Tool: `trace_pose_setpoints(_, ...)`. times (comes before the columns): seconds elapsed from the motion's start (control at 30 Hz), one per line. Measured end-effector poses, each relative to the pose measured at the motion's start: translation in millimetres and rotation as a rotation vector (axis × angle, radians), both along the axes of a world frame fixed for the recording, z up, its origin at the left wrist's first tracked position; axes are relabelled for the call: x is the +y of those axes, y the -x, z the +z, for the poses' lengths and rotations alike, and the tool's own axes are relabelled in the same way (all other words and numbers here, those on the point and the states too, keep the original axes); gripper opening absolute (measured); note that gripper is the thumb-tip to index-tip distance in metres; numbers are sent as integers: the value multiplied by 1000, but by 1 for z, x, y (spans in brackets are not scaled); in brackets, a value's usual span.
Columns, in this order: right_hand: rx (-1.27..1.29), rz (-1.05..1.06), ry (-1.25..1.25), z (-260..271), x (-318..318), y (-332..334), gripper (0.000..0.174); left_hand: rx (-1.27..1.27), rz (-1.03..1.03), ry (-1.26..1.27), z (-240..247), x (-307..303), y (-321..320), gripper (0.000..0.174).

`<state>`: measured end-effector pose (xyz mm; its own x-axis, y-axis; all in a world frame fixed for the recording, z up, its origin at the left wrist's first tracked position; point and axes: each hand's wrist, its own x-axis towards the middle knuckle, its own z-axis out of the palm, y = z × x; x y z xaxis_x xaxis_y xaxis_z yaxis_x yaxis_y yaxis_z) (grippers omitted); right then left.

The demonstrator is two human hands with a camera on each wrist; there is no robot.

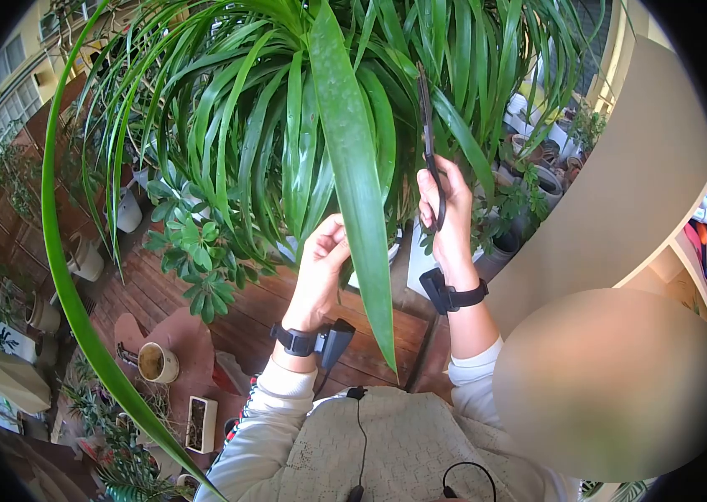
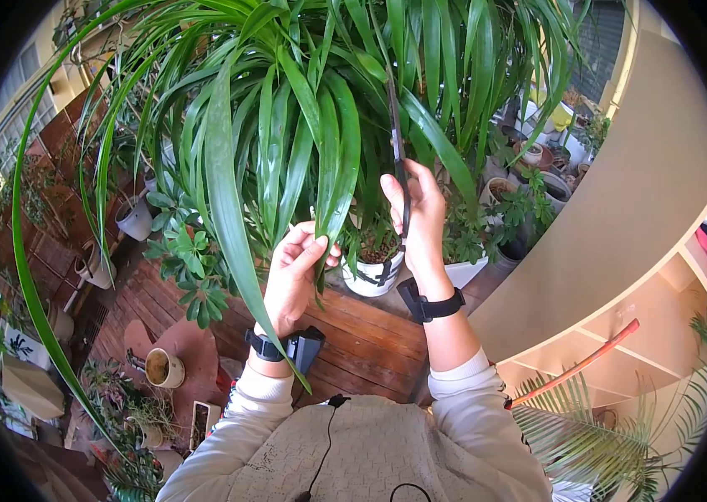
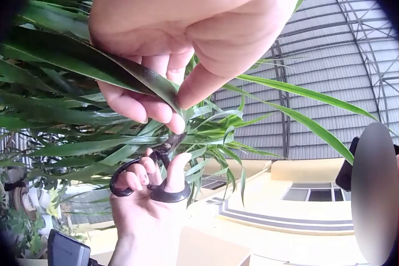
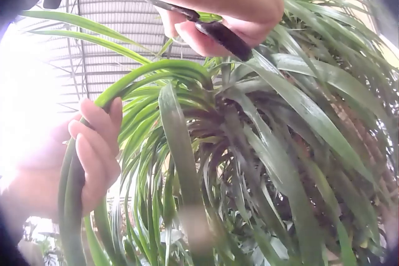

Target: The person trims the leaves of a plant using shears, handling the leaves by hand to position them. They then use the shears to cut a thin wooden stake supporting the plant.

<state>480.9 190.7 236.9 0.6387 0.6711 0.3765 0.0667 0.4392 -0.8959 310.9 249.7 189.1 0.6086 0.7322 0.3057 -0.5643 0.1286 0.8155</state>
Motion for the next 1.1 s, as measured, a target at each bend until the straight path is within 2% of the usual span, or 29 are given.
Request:
trace_pose_setpoints(0.53, -23, -16, -20, -3, 8, 1, 47, 2, -8, 3, -3, 2, 1, 17)
trace_pose_setpoints(0.9, 62, 15, -29, -21, -16, 15, 38, 12, 8, -18, 2, -2, 0, 18)
trace_pose_setpoints(1.0, -77, 54, 119, -48, -45, 12, 45, 13, 4, -7, 3, -4, 0, 17)
trace_pose_setpoints(1.1, -106, 77, 147, -78, -69, 8, 56, 67, 15, 33, 4, -6, 5, 15)
